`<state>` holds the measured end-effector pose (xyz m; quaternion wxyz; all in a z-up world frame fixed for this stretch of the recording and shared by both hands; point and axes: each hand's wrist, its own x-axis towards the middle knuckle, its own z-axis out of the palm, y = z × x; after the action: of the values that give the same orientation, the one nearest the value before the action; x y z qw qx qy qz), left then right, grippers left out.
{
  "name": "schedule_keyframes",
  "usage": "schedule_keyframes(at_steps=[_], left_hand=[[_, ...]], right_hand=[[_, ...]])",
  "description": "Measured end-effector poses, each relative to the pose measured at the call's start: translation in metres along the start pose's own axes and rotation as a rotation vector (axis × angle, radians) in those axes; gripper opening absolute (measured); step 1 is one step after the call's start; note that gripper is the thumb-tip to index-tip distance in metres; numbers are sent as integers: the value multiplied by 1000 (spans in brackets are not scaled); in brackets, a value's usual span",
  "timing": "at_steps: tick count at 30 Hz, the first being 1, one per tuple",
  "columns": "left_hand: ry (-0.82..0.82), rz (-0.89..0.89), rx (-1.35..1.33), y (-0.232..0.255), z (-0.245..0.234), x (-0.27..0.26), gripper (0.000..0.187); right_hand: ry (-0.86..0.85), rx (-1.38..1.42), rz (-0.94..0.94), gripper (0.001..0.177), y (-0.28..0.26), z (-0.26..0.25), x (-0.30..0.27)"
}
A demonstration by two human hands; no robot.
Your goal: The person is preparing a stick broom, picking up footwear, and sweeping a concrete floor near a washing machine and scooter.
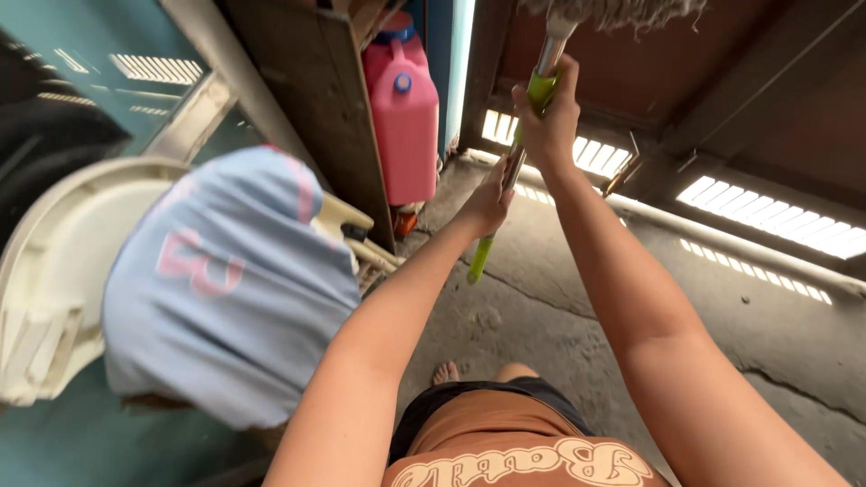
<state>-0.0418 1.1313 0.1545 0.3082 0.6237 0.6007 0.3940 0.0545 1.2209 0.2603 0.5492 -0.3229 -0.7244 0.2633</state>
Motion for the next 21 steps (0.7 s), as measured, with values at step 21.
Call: schedule_keyframes(at_steps=[21], left_hand=[[383, 234, 116, -30, -50, 395, 81]], right_hand=[[71, 283, -318, 55, 141, 54, 368]])
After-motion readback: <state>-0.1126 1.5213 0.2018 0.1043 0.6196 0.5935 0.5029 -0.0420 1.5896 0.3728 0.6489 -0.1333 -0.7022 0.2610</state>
